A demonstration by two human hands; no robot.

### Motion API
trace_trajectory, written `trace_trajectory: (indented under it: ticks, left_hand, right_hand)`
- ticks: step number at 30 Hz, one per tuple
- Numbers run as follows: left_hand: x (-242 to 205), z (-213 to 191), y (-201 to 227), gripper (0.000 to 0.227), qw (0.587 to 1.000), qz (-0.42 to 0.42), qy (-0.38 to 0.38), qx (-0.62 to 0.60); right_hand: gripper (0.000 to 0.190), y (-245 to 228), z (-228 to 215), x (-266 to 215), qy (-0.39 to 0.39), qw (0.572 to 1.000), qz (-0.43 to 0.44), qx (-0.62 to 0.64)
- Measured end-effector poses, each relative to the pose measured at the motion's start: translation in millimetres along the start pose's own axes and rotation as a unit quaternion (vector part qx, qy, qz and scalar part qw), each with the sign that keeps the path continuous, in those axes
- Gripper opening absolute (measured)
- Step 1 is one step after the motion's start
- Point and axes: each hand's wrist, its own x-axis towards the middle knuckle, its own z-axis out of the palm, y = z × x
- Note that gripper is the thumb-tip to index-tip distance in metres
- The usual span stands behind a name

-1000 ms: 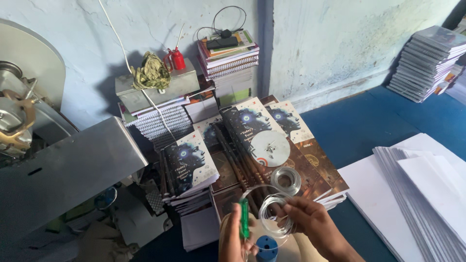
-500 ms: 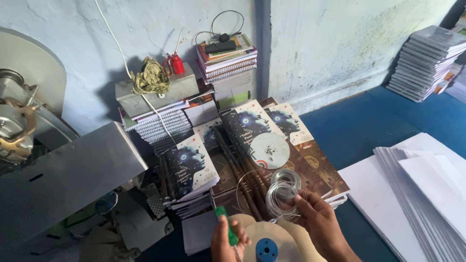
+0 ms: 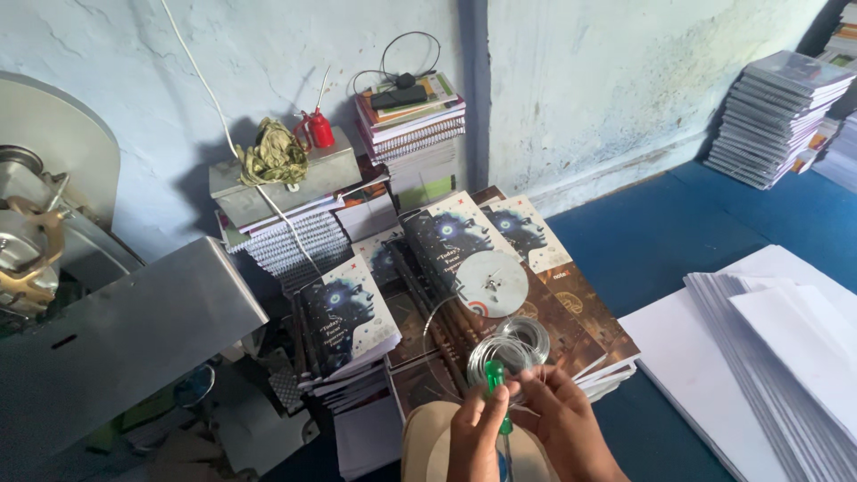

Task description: The person sits on the floor and assembles a wire spool by placing a blue plastic hub into a metal wire coil, then securing it with a screwdriver. The person then picks up a white circular disc and places it on top of the assembled spool.

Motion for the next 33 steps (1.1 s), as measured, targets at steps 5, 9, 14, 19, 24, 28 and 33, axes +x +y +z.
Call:
trace_trajectory:
  ticks: [5,9,14,19,24,28,33]
  left_hand:
    - [1.2,-0.2,16.2,0.041,0.999,0.004,0.028,0.029]
    - [0.2,3.5,31.8,0.042,0.997,0.036,0.034,0.059]
    - [-4.0,4.7,51.3,0.042,0.996,0.027,0.021,0.079]
    - [-4.4,0.9,53.6,0.043,0.994,0.003,0.026,0.102]
    - [5.1,-20.1,43.8,0.052,0.987,-0.012,0.075,0.139]
    - [12.6,-54.8,38.2,0.038,0.986,0.025,0.114,0.120]
    - [14.9,-87.9,31.7,0.037,0.980,0.044,0.149,0.124]
  right_hand:
    - [0.038,0.4,-9.7,2.2,0.000,0.995,0.055,-0.082]
    - [0.055,8.4,-22.8,1.5,-0.062,0.985,0.065,-0.148]
    - [0.083,24.2,-28.5,4.1,-0.140,0.979,0.029,-0.146]
    - [0.095,28.3,-20.0,2.0,-0.093,0.985,0.068,-0.128]
    - [0.106,21.1,-10.2,-8.7,-0.060,0.987,0.072,-0.128]
    - [0.100,12.8,-8.3,-15.4,-0.060,0.984,0.083,-0.145]
    - [0.065,11.8,-9.5,-14.1,-0.001,0.986,0.112,-0.124]
